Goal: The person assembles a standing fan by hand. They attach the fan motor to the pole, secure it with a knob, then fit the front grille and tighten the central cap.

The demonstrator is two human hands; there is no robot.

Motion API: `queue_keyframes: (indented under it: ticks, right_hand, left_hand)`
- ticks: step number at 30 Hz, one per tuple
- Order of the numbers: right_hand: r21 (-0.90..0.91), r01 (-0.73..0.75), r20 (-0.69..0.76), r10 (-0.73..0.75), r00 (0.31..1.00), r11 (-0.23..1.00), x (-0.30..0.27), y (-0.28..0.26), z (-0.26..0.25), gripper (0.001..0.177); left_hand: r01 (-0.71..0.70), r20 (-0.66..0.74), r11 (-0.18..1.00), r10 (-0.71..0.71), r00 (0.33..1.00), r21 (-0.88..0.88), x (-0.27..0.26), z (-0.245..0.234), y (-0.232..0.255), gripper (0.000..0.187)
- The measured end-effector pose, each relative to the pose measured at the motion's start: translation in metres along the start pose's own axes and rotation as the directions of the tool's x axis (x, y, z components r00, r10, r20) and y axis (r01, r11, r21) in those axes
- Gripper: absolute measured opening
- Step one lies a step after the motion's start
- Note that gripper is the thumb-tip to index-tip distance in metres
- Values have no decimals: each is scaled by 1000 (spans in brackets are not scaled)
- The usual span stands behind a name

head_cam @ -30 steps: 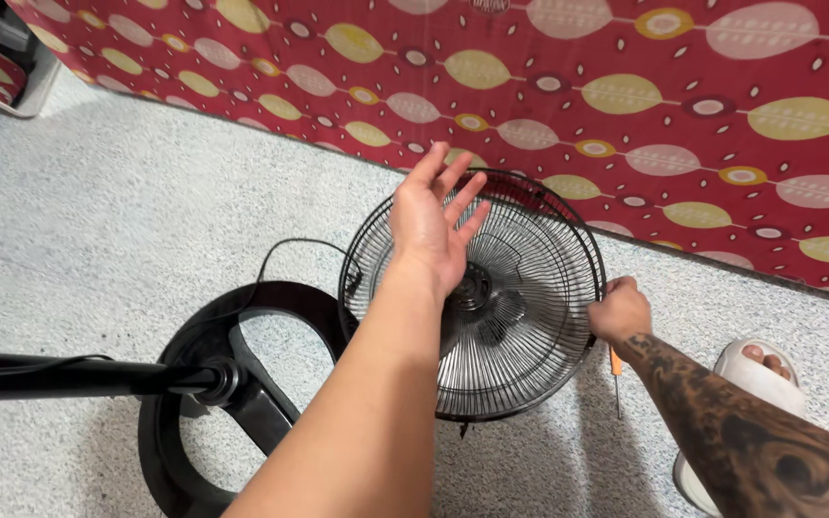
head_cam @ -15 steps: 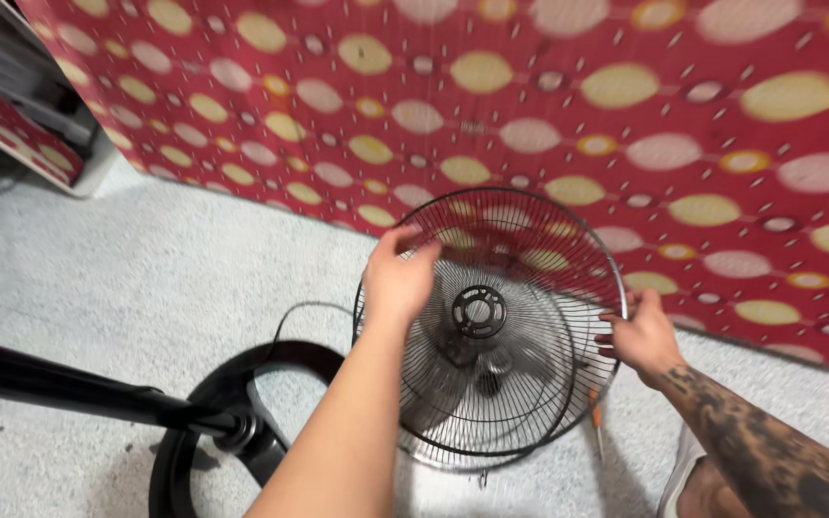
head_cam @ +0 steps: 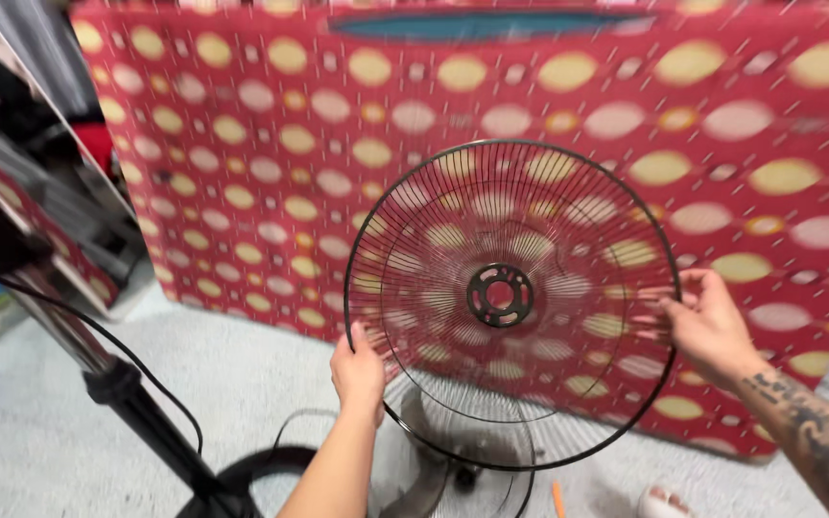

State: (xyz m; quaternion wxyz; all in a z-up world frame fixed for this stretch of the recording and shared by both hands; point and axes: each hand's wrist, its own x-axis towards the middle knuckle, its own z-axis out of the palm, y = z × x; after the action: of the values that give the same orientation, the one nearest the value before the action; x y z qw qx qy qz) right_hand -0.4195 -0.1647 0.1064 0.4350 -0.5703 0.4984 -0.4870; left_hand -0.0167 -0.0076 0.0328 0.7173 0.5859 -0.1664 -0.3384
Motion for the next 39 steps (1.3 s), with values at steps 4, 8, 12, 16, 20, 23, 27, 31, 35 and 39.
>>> queue_keyframes:
  ticks: [4, 8, 12, 16, 20, 23, 27, 31, 35, 39]
  right_hand:
    - [8, 215, -51, -215, 975, 977, 3, -72, -37, 29]
    - [5, 283, -170, -278, 945, 959, -8, -120, -55, 40]
    - [156, 195, -248, -153, 957, 968, -29, -154, -72, 41]
    - [195, 303, -293, -239, 926, 933, -30, -201, -88, 38]
    - [-471, 405, -450, -609, 654, 783, -33, -232, -77, 28]
    - [-441, 453, -412, -623, 665, 775, -29, -269, -42, 29]
    - [283, 536, -137, -520, 843, 795, -29, -319, 28, 31]
    - [355, 566, -8, -603, 798, 744, -44, -346, 111, 32]
    - [517, 509, 111, -643, 758, 688, -66, -371, 185, 30]
    - [528, 592, 125, -745, 655, 609, -84, -385, 241, 32]
  left_hand:
    - [-8, 50, 970, 21, 999, -245, -13, 40, 35, 38]
    - [-70, 34, 945, 85, 996, -318, -31, 87, 74, 37]
    - [-90, 88, 888, 144, 986, -452, -58, 117, 118, 39]
    - [-139, 88, 864, 206, 974, -484, -102, 119, 170, 39]
    - [-237, 40, 906, 267, 963, -352, -143, 87, 229, 42]
    - [-470, 18, 873, 476, 879, -133, -161, 39, 264, 50]
    - [-825, -178, 553, 829, 531, 114, -176, -28, 307, 49]
    - [-880, -263, 470, 843, 470, -68, -187, -103, 356, 49]
    - [-851, -272, 498, 807, 525, -164, -214, -174, 386, 50]
    - [-806, -361, 586, 735, 574, -89, -237, -223, 392, 53]
